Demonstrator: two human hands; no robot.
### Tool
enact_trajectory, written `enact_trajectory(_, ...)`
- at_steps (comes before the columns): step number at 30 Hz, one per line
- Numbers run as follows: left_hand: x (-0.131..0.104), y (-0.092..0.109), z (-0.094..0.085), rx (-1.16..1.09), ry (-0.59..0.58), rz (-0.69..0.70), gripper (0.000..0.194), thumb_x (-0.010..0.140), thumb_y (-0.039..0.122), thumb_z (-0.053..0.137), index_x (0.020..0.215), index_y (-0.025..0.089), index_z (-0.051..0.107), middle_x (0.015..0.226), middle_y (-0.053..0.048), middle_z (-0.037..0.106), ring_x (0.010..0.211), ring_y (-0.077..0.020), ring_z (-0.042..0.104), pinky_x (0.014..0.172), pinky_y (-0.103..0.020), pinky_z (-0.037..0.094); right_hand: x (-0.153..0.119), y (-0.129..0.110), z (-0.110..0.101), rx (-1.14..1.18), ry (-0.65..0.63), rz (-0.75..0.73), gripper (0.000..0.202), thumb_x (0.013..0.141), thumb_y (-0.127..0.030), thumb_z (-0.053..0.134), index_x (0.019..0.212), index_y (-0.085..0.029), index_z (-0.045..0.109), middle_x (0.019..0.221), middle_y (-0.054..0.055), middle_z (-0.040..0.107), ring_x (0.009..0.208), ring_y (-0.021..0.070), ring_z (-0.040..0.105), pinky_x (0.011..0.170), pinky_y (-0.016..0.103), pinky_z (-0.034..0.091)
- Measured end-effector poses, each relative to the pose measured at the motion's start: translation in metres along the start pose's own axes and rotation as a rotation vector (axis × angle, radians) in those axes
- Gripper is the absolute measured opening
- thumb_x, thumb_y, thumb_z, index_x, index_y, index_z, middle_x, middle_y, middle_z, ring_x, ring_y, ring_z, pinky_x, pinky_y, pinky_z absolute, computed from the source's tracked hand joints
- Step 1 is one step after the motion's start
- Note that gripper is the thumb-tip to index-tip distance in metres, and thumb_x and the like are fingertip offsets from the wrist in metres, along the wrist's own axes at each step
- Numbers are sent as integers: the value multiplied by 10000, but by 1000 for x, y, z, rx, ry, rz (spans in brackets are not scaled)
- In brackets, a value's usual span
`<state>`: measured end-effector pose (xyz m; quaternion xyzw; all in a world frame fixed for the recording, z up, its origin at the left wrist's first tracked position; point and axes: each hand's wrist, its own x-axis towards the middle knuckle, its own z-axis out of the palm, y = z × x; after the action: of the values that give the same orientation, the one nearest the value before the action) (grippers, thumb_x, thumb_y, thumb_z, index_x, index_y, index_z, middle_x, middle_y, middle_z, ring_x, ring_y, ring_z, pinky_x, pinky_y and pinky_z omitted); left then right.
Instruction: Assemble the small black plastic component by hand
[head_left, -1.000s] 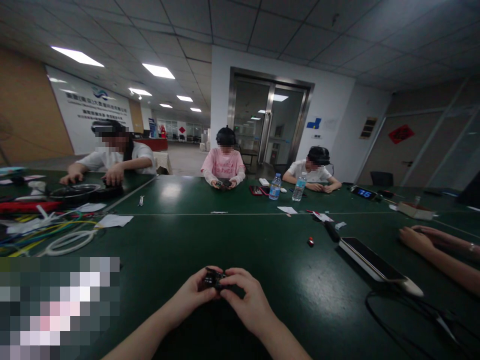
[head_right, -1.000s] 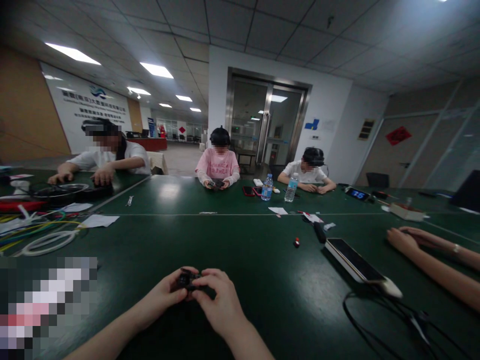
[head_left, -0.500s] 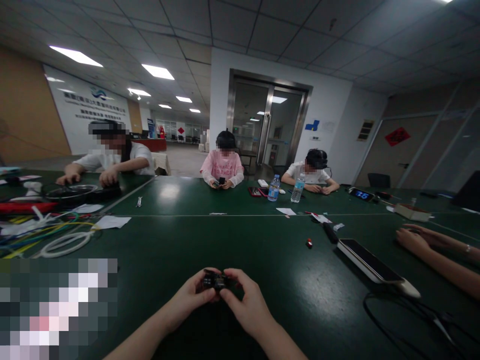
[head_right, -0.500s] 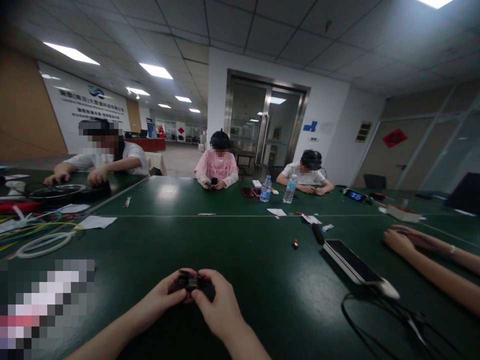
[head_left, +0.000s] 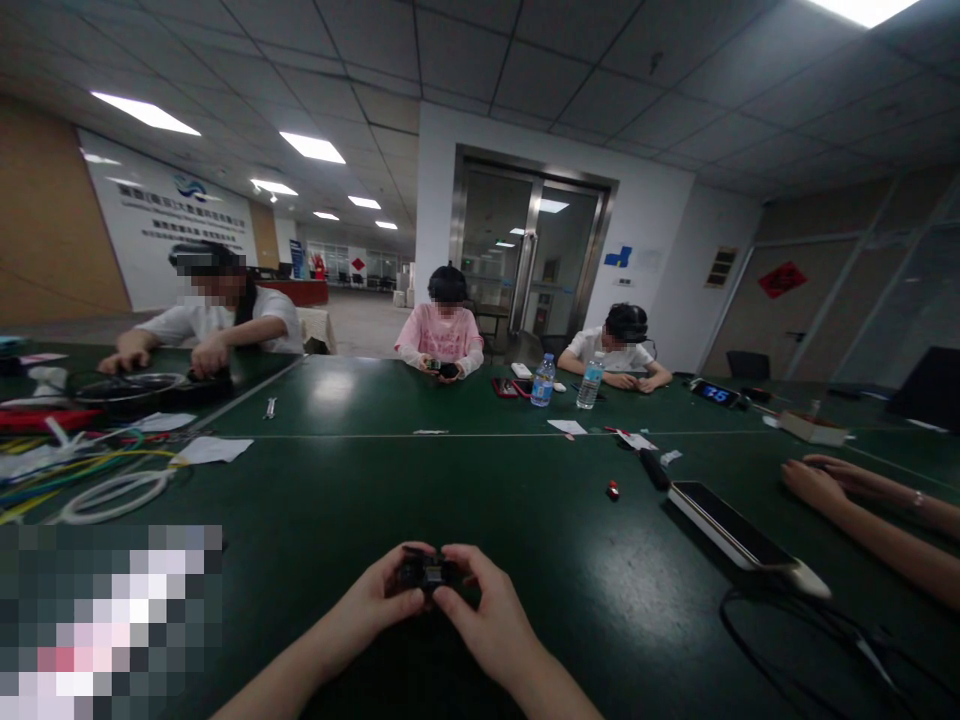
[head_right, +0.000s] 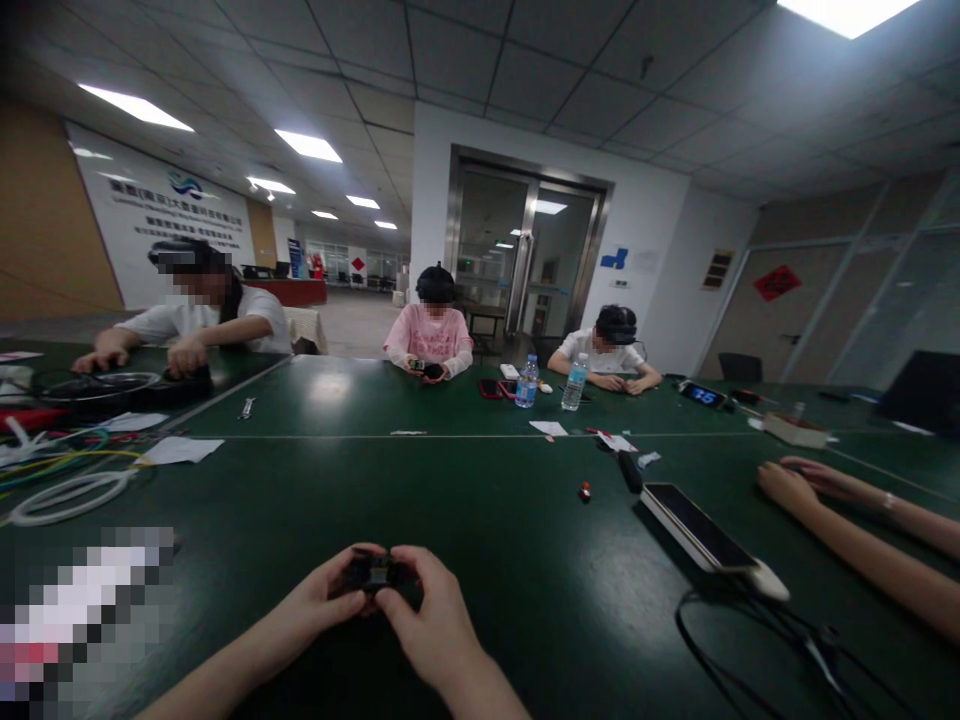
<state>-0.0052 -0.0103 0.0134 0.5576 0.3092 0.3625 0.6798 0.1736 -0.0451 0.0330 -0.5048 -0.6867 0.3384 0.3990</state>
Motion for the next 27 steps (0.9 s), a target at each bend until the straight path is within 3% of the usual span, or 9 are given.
enact_trajectory(9,0,4,2,23,0,-15,405,669,316,693,1037,213,560,948,-44,643,811,-202,581,776,-362,425,-2,1,0,1,-9,-3,343,755,-231,577,1095,-261,545,1077,17,613,1014,213,568,861,345,450)
enact_trajectory(17,0,4,0,27,-44,-4,418,684,271,685,1076,216,553,1027,-65,653,963,-240,566,857,-397,409,-1,2,1,-2,9,1,351,745,-212,579,1092,-259,548,1063,22,613,980,201,572,854,340,456)
enact_trajectory(27,1,1,-2,39,-15,-29,420,671,275,697,1063,227,556,1007,-53,652,900,-227,585,821,-388,425,0,1,0,-16,-2,-39,276,751,-201,571,1022,-248,594,1020,26,628,935,198,583,814,329,462)
